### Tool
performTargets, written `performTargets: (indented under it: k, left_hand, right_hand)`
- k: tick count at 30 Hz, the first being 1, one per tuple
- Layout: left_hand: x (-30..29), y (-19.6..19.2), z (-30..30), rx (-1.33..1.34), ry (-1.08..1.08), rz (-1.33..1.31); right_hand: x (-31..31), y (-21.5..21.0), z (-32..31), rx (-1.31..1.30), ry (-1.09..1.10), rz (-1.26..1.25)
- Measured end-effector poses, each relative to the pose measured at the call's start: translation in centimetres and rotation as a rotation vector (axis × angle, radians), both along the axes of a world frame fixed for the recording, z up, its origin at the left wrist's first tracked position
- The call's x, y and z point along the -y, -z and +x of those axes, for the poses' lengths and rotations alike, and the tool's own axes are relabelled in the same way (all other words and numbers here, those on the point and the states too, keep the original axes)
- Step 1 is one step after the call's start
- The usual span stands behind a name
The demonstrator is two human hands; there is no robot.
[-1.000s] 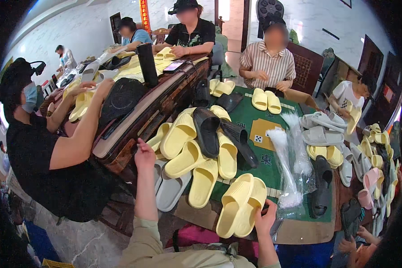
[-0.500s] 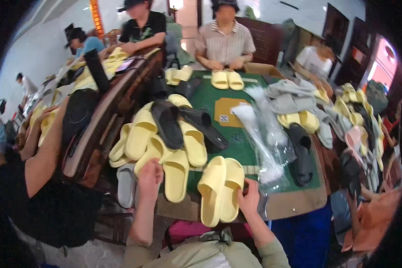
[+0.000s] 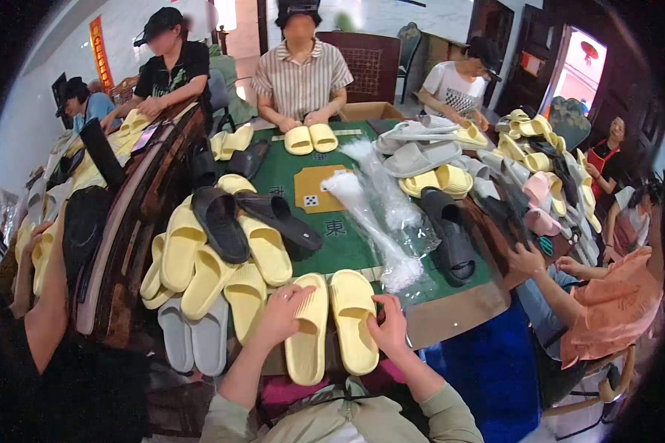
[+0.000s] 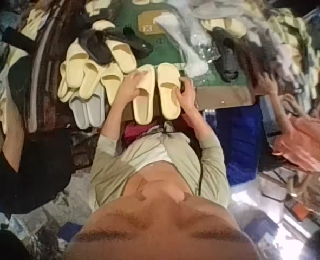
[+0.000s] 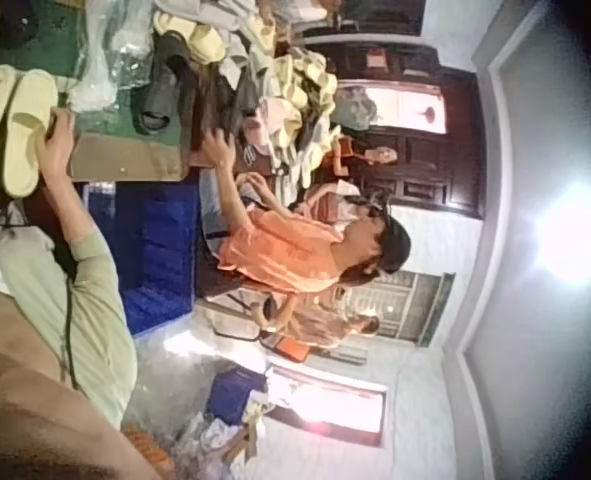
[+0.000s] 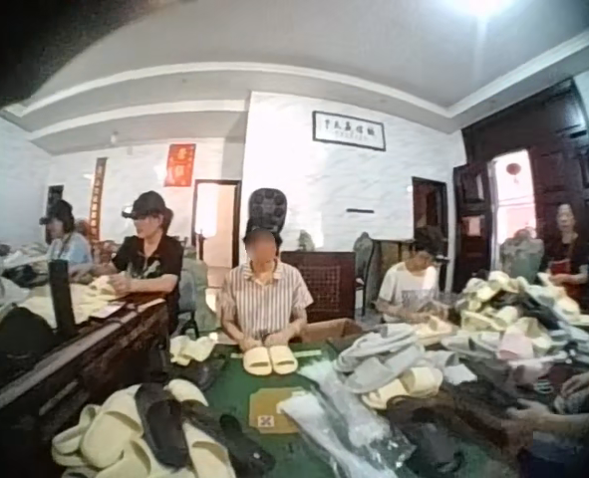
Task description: The person arranges slippers on a table and connects pairs of slippers together using plastic fasteners by hand.
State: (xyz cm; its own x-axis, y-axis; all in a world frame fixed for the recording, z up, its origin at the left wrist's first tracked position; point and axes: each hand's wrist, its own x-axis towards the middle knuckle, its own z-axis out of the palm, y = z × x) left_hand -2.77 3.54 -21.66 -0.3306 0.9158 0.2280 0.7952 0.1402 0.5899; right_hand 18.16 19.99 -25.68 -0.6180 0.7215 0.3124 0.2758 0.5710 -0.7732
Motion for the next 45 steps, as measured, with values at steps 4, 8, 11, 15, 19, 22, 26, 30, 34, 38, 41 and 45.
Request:
performTargets:
  k: [4, 8, 11, 15, 19, 22, 26, 30, 34, 38, 41, 45]
  left_hand:
    - [0.7, 0.2, 1.2, -0.220, -0.039, -0.141]
    - [-0.1, -1.1, -0.3, 0.071, 0.178, -0.035]
    - [-2.9, -2.2, 0.3, 0.037, 0.085, 0.088]
    - [-7.4, -0.3, 0.9, -0.205, -0.134, -0.188]
    - [-9.5, 0.9, 1.2, -0.074, -0.211, -0.285]
    - [-10.2, 2.7, 0.7, 0.145, -0.266, -0.042]
    - [-10.1, 4.5, -0.4, 0.402, -0.357, 0.172]
    - [-10.4, 4.8, -0.8, 0.614, -0.367, 0.328]
    - [-10.3, 5.2, -0.9, 0.881, -0.434, 0.384]
    - [-11.2, 8.1, -0.8, 0.771, -0.447, 0.557]
    - [-11.1, 6.6, 0.3, 0.604, -0.468, 0.462]
    - [-9.9, 4.5, 0.7, 0.508, -0.448, 0.431]
  right_hand:
    - [-0.4, 0.4, 0.4, -0.005, -0.005, 0.056]
    - [0.2, 0.5, -0.4, -0.089, 0.031, 0.050]
    - [0.0, 0.8, -0.7, -0.074, 0.022, 0.090]
    - [0.3, 0.4, -0.5, -0.035, 0.010, 0.020]
    - [0.3, 0.8, -0.4, -0.045, -0.001, 0.056]
    - [0.4, 0.6, -0.4, -0.068, -0.012, 0.082]
    - [0.6, -0.7, -0.6, -0.265, -0.044, 0.056]
    - [-1.1, -2.5, -5.2, -0.211, 0.037, 0.232]
    - [-3.2, -2.0, -9.5, 0.149, -0.084, 0.012]
    - [-4.1, -1.3, -10.9, 0.280, -0.162, -0.081]
    - [-4.5, -0.9, -11.2, 0.009, -0.096, -0.225]
    - [-2.8, -2.3, -12.1, -0.114, -0.122, -0.097]
